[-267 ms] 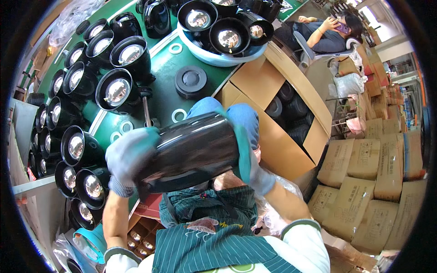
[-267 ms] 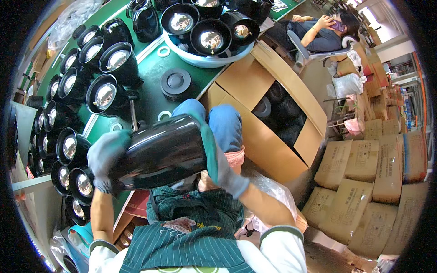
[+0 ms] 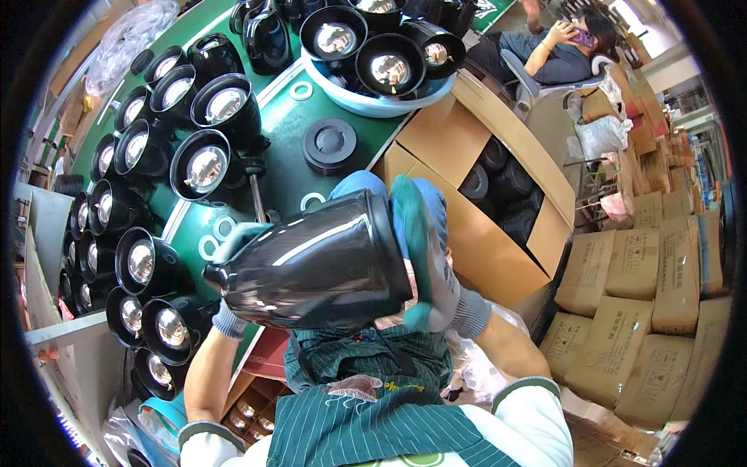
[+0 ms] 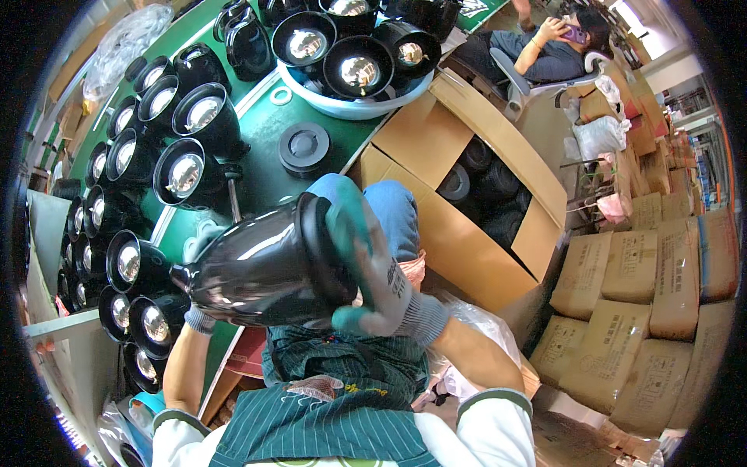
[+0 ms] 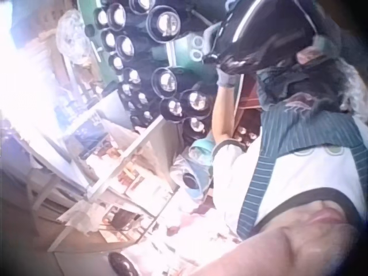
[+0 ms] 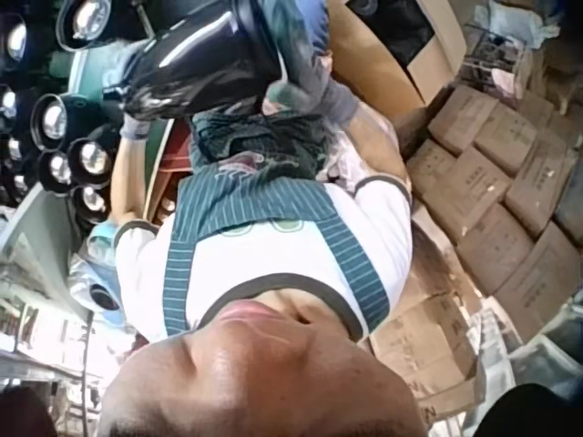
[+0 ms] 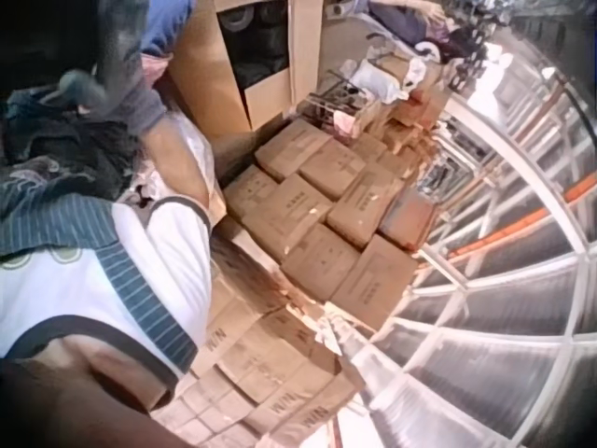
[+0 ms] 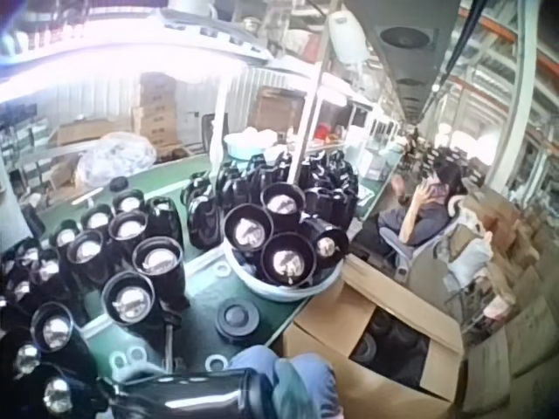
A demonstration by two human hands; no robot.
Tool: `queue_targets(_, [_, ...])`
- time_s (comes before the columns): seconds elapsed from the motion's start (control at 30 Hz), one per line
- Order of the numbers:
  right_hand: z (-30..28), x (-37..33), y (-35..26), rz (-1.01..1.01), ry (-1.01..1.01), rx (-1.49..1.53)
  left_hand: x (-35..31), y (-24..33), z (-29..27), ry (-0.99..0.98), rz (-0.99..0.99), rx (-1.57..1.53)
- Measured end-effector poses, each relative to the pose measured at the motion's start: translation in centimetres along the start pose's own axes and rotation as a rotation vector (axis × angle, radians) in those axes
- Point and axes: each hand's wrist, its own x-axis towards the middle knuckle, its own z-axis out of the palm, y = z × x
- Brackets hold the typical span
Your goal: The person sits on the floor and repeatedly picks up black light fixture housings, inserts a metal rod into the base, and places the assembled units into a cardboard box. The person handles the fixtures one at a time and stacks the finished items in the box.
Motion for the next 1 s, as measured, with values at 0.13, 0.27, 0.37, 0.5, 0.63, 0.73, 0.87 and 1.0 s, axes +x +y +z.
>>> queue_targets(0.13, [-0.3,-0.4,0.2,-0.085,0.049,0.162,-1.0,-1.9,1.2,-0.066,-0.377,-0.41])
queue_targets(0.27, [0.6,-3.4,-1.5,0.62,0.309,0.798,0.8,5.1,3.9,-0.151,0.291,0.532])
queue_targets(0.37, [-0.4,-3.9,0.2,0.751,0.484,1.105,1.3,7.1,5.6,-0.171,0.477,0.737])
queue_targets(0.5, [-3.4,-7.6,4.7,0.677,0.559,0.915,0.9,5.6,9.3,-0.09,0.965,0.953])
queue_targets(0.63, [-5.8,-6.8,5.8,0.655,0.463,0.719,-1.8,-0.4,13.0,-0.004,0.91,0.76])
queue_targets(0.73, [-6.6,-5.7,4.6,0.578,0.495,0.984,-6.2,-2.3,14.0,-0.083,0.832,0.696])
queue_targets(0.87, [-6.5,-8.1,2.7,0.587,0.341,0.565,-5.5,-1.5,7.5,-0.64,0.575,0.812])
queue_targets(1.0, [-1.0,-9.6,1.8,0.543,0.281,0.236,-0.6,-6.9,1.3,0.229,0.134,1.316])
